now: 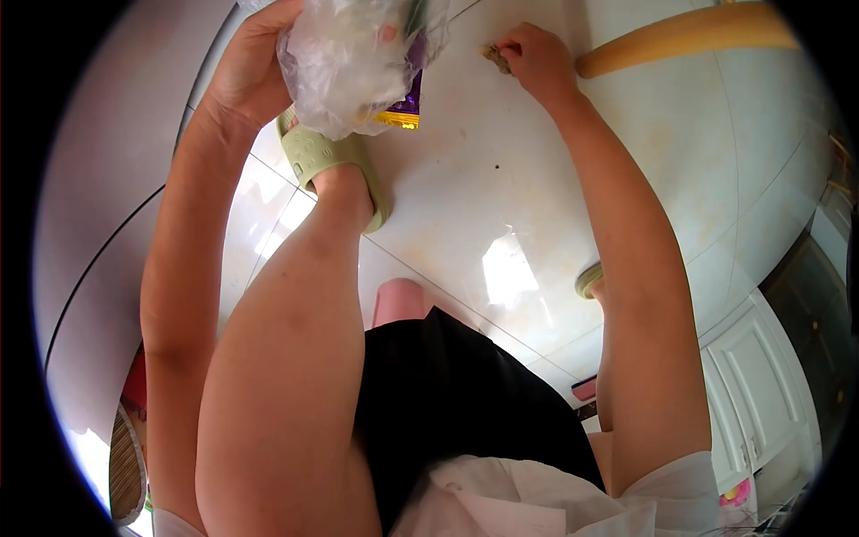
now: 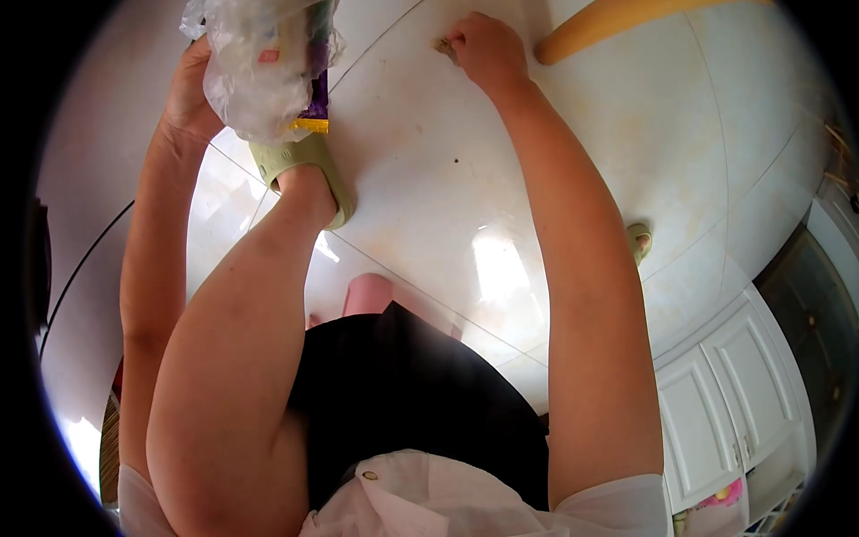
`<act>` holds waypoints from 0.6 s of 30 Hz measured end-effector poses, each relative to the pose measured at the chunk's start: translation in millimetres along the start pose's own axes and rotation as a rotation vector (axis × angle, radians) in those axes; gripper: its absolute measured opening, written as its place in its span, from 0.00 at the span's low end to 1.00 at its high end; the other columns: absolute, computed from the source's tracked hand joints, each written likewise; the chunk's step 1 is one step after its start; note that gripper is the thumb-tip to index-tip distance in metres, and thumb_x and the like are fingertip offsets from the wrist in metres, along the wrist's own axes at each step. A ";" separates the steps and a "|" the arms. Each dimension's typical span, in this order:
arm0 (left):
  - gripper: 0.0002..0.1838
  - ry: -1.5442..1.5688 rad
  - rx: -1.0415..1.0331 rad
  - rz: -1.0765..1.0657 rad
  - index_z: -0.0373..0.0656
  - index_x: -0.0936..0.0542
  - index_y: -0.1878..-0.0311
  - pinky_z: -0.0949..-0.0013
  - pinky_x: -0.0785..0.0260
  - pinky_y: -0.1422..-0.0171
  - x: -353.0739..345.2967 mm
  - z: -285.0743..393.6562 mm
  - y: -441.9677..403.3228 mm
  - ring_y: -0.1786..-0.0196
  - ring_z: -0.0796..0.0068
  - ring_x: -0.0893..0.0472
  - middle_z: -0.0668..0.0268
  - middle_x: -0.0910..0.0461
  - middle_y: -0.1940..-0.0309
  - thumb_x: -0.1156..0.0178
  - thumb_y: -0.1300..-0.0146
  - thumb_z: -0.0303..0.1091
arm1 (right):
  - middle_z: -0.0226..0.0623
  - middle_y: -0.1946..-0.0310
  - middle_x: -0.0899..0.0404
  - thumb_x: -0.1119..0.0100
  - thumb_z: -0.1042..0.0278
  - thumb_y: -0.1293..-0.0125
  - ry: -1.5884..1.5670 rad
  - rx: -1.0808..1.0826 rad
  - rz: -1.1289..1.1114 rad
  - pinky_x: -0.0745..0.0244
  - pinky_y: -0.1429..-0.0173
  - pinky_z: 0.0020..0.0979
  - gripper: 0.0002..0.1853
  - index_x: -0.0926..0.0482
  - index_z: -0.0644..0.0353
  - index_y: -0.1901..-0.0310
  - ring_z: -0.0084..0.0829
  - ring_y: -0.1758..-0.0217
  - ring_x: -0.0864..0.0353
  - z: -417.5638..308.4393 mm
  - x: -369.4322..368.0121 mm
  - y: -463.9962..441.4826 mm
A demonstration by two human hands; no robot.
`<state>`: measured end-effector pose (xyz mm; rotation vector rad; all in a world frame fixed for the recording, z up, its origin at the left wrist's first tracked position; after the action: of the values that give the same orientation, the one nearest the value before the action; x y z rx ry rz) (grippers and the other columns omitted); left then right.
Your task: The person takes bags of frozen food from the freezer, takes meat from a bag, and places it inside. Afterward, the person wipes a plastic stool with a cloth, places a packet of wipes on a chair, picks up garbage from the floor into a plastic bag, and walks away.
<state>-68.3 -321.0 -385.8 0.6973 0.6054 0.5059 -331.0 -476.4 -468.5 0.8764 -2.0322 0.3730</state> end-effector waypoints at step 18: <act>0.26 0.021 0.052 -0.303 0.39 0.29 0.39 0.60 0.29 0.38 -12.2 -11.6 -1.7 0.46 0.63 0.21 0.57 0.23 0.46 0.46 0.36 0.44 | 0.31 0.70 0.24 0.43 0.80 0.48 0.061 0.196 -0.229 0.33 0.59 0.32 0.08 0.19 0.54 0.71 0.33 0.66 0.27 -50.5 -13.0 187.4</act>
<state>-84.3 -324.5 -390.0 0.6356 0.7318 0.2167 -427.6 -310.3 -438.4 1.1900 -1.8372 0.4700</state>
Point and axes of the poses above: each hand's wrist, its own y-axis away from the middle knuckle, its own x-axis out of the back of the hand, z = x × y, the point moved 7 cm from there along -y, towards the middle knuckle
